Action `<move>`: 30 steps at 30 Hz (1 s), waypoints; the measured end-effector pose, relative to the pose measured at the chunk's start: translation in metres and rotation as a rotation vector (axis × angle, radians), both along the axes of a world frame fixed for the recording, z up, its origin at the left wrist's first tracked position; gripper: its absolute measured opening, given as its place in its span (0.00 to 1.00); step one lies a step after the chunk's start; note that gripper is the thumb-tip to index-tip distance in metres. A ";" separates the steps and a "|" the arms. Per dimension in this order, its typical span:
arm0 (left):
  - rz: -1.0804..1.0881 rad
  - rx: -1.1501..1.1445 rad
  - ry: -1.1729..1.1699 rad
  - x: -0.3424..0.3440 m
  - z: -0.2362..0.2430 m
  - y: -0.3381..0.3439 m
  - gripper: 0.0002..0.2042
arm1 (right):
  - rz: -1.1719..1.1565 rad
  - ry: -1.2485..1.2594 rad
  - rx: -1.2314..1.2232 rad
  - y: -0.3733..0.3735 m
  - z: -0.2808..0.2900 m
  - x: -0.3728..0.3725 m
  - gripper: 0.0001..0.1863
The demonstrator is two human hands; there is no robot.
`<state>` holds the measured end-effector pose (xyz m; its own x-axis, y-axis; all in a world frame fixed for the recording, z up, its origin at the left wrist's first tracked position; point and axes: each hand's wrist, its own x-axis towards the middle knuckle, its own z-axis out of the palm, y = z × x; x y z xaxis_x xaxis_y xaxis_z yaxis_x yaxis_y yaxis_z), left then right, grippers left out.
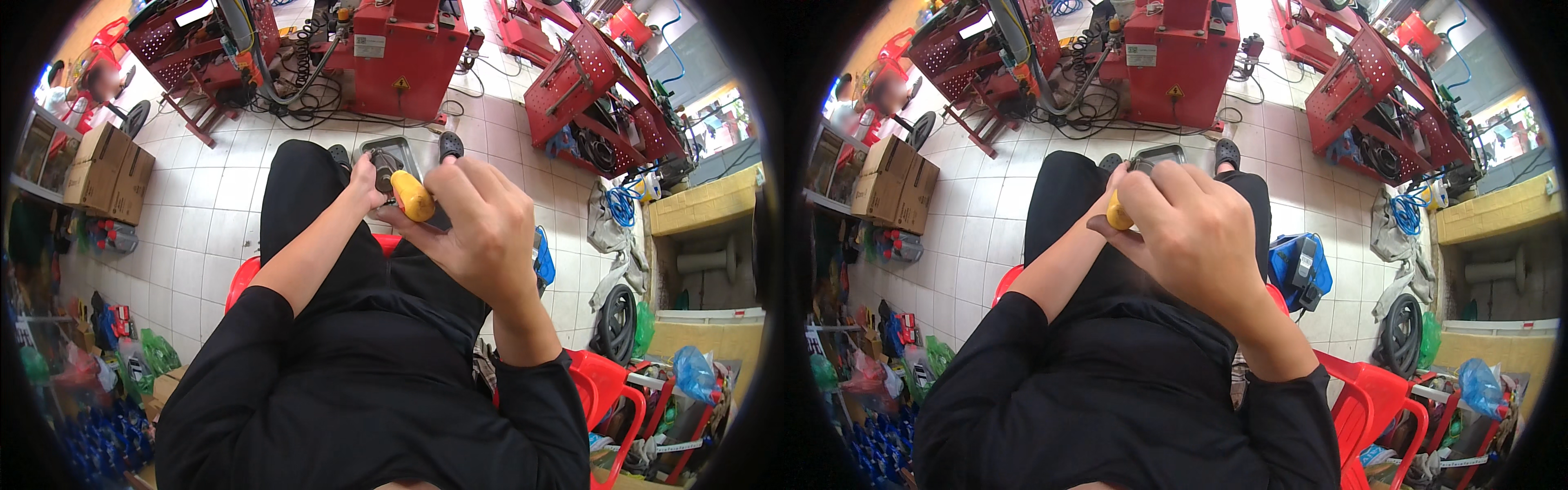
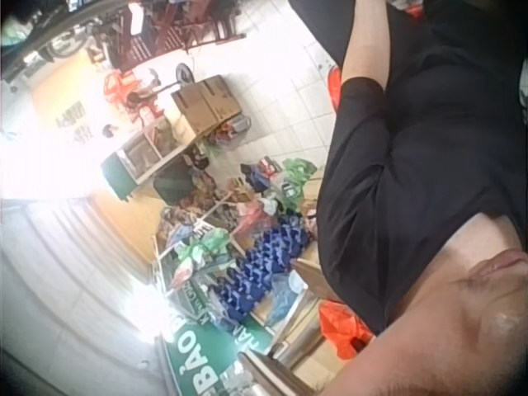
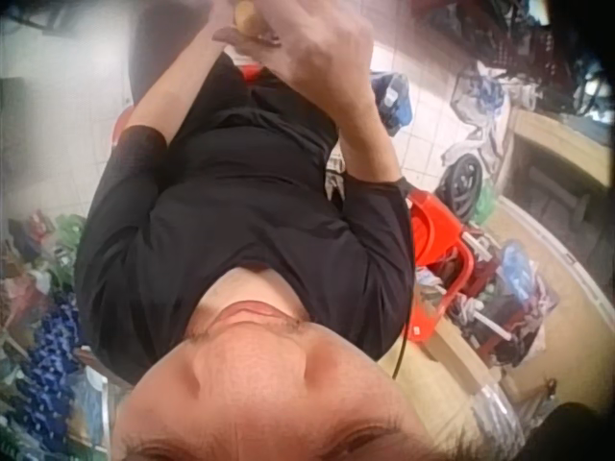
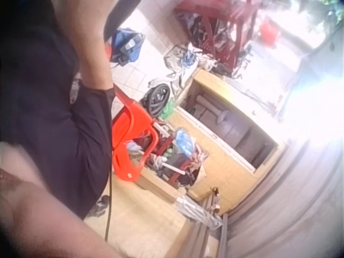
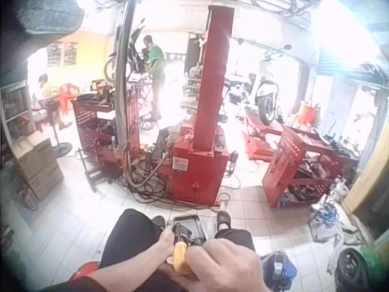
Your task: The person sits on a chair and uses a screwdriver to disassemble a cylindrical mechanical part, removing a bolt and a small internal component. They place the removed parts into a metal tray and then reassemble the part by hand, tightening the bolt.
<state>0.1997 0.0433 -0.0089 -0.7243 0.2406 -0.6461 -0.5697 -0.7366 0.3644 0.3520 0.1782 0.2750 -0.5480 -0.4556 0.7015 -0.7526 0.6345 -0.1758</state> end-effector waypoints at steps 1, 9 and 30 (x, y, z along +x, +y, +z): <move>0.000 0.012 0.008 -0.001 -0.001 0.000 0.24 | 0.014 0.001 -0.089 -0.006 -0.005 -0.002 0.15; -0.066 -0.206 0.053 0.038 0.079 0.002 0.27 | 0.065 -0.057 0.009 -0.004 -0.007 0.003 0.14; -0.005 -0.094 0.136 0.030 0.035 -0.001 0.27 | 0.046 -0.036 0.000 -0.003 0.004 0.010 0.16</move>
<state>0.2293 0.0422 0.0263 -0.8056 0.1876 -0.5620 -0.5140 -0.6930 0.5055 0.3622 0.1749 0.2794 -0.5515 -0.4813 0.6813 -0.7742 0.5995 -0.2032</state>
